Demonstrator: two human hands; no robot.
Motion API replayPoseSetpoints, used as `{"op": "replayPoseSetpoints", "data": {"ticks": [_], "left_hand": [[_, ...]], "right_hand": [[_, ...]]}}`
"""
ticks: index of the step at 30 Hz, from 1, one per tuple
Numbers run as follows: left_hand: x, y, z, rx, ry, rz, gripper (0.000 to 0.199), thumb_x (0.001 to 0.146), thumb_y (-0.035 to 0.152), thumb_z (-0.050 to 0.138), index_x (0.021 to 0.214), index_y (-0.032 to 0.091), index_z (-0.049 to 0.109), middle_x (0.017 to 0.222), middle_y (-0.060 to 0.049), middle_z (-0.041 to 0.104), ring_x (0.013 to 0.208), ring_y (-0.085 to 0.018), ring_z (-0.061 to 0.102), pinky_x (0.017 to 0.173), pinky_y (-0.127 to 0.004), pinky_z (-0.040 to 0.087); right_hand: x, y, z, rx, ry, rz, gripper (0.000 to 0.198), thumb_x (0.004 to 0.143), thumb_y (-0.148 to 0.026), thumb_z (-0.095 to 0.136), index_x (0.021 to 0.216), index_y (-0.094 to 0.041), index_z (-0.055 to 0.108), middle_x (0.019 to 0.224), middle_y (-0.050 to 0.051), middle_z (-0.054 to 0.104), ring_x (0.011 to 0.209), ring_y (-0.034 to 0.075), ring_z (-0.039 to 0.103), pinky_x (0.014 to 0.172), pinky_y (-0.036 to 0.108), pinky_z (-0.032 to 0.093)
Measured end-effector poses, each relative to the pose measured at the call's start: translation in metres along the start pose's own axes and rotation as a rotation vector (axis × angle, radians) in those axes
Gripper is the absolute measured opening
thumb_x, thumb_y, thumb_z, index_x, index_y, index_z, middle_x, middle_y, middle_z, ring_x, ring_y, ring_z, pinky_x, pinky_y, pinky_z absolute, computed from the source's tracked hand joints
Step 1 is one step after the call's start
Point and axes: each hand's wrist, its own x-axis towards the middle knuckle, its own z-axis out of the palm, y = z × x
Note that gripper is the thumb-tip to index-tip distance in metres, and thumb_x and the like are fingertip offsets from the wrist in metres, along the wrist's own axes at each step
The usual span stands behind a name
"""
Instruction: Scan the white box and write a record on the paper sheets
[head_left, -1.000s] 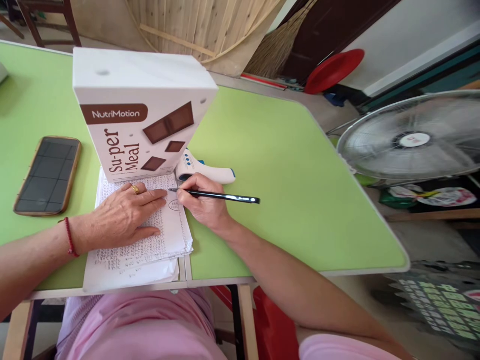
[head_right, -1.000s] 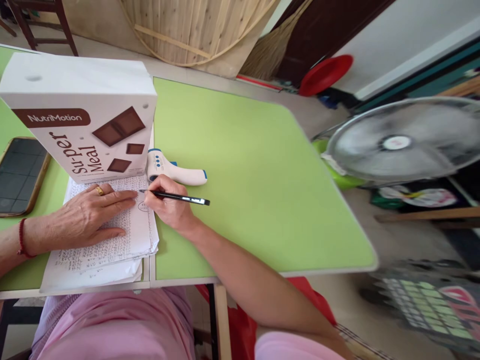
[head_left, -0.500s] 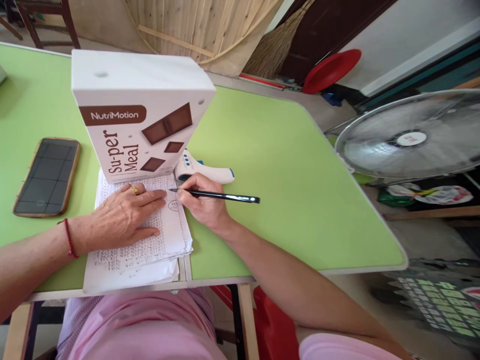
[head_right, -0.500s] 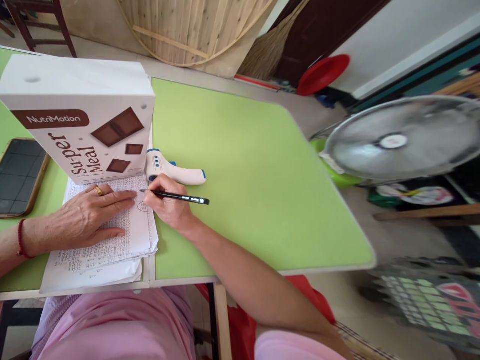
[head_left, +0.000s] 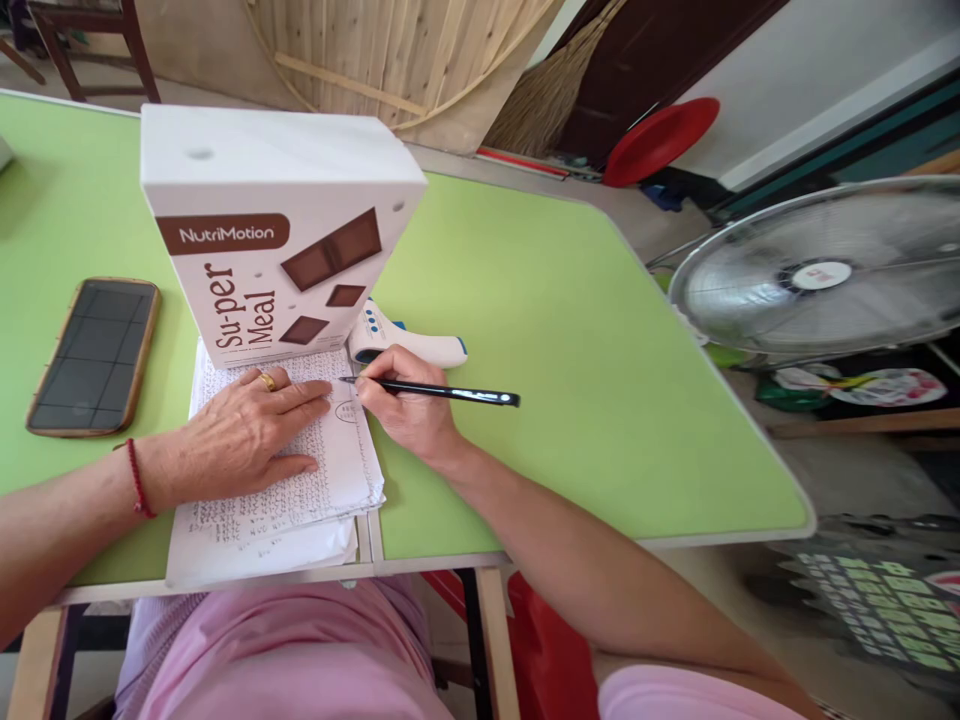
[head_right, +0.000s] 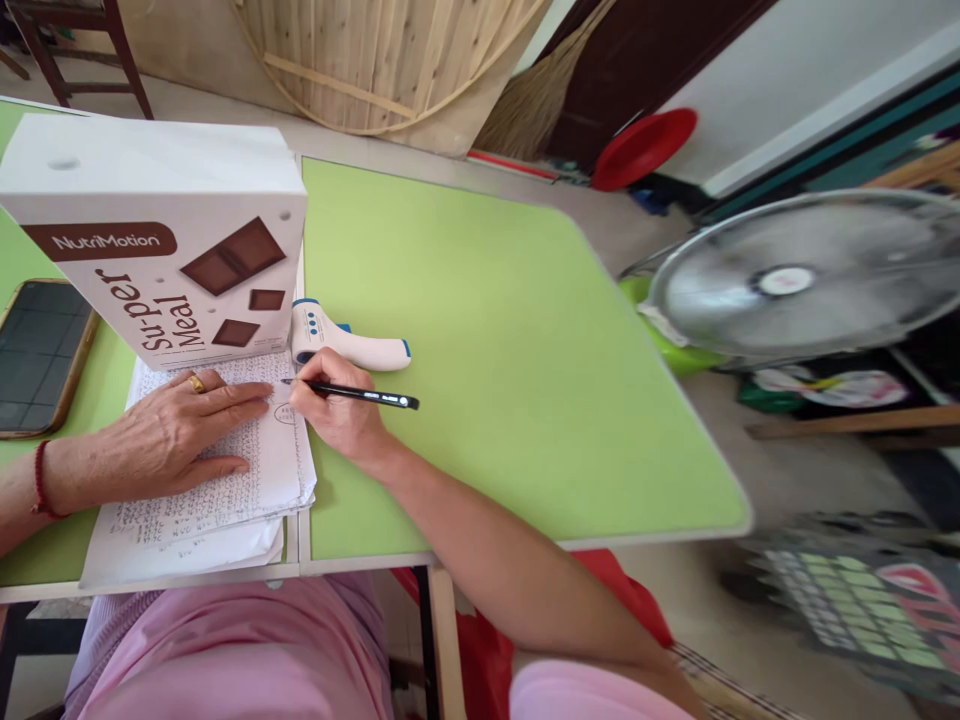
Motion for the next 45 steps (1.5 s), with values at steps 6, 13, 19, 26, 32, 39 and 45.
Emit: {"op": "replayPoseSetpoints", "data": {"ticks": [6, 13, 19, 26, 32, 39, 45], "left_hand": [[-0.0001, -0.0003, -0.0004, 0.006, -0.013, -0.005, 0.046, 0.093, 0.036, 0.060, 0.129, 0.007, 0.055, 0.139, -0.012, 0.054, 0.101, -0.028, 0.052, 0.085, -0.042, 0.048], [0.0001, 0.0001, -0.0020, 0.007, -0.029, -0.007, 0.046, 0.094, 0.036, 0.058, 0.129, 0.007, 0.055, 0.139, -0.013, 0.053, 0.101, -0.028, 0.052, 0.086, -0.042, 0.048], [-0.0006, -0.0005, -0.0010, 0.008, -0.015, 0.002, 0.046, 0.094, 0.036, 0.058, 0.130, 0.006, 0.054, 0.140, -0.012, 0.053, 0.100, -0.028, 0.051, 0.085, -0.042, 0.048], [-0.0007, -0.0013, -0.0006, 0.013, -0.012, 0.008, 0.046, 0.094, 0.037, 0.057, 0.129, 0.006, 0.055, 0.139, -0.012, 0.053, 0.100, -0.028, 0.051, 0.085, -0.042, 0.047], [-0.0007, -0.0008, -0.0018, 0.010, -0.025, 0.001, 0.047, 0.095, 0.036, 0.057, 0.130, 0.007, 0.054, 0.140, -0.013, 0.053, 0.101, -0.028, 0.052, 0.085, -0.042, 0.048], [-0.0008, -0.0011, -0.0002, 0.015, -0.029, 0.002, 0.046, 0.096, 0.038, 0.055, 0.130, 0.007, 0.054, 0.140, -0.014, 0.052, 0.101, -0.028, 0.052, 0.086, -0.042, 0.048], [-0.0004, -0.0022, -0.0006, 0.008, -0.016, 0.010, 0.047, 0.095, 0.039, 0.056, 0.129, 0.007, 0.055, 0.139, -0.013, 0.053, 0.100, -0.028, 0.052, 0.085, -0.043, 0.048]], "right_hand": [[0.0005, -0.0005, -0.0006, 0.009, -0.027, 0.009, 0.011, 0.074, -0.017, 0.056, 0.066, -0.020, 0.048, 0.054, -0.006, 0.049, 0.045, 0.008, 0.042, 0.047, 0.022, 0.037], [0.0013, -0.0031, -0.0014, -0.011, -0.035, 0.055, 0.012, 0.071, -0.020, 0.054, 0.062, -0.021, 0.046, 0.052, -0.006, 0.048, 0.045, 0.008, 0.041, 0.047, 0.023, 0.037], [0.0010, -0.0018, -0.0020, -0.001, 0.009, 0.047, 0.011, 0.073, -0.022, 0.055, 0.063, -0.021, 0.049, 0.051, -0.005, 0.051, 0.045, 0.009, 0.043, 0.045, 0.023, 0.036], [0.0020, -0.0011, -0.0015, 0.010, 0.041, 0.039, 0.013, 0.072, -0.020, 0.056, 0.061, -0.020, 0.049, 0.049, -0.006, 0.049, 0.042, 0.007, 0.041, 0.042, 0.022, 0.033], [0.0019, -0.0019, -0.0012, -0.010, 0.038, 0.060, 0.013, 0.072, -0.021, 0.055, 0.062, -0.021, 0.048, 0.049, -0.006, 0.049, 0.042, 0.008, 0.041, 0.043, 0.022, 0.033], [0.0019, -0.0023, -0.0011, -0.021, 0.033, 0.079, 0.013, 0.071, -0.022, 0.055, 0.060, -0.021, 0.048, 0.048, -0.006, 0.050, 0.043, 0.008, 0.040, 0.043, 0.022, 0.033], [0.0022, -0.0027, -0.0023, -0.009, 0.013, 0.069, 0.013, 0.070, -0.021, 0.054, 0.059, -0.021, 0.046, 0.047, -0.006, 0.047, 0.041, 0.007, 0.038, 0.041, 0.022, 0.030]]}}
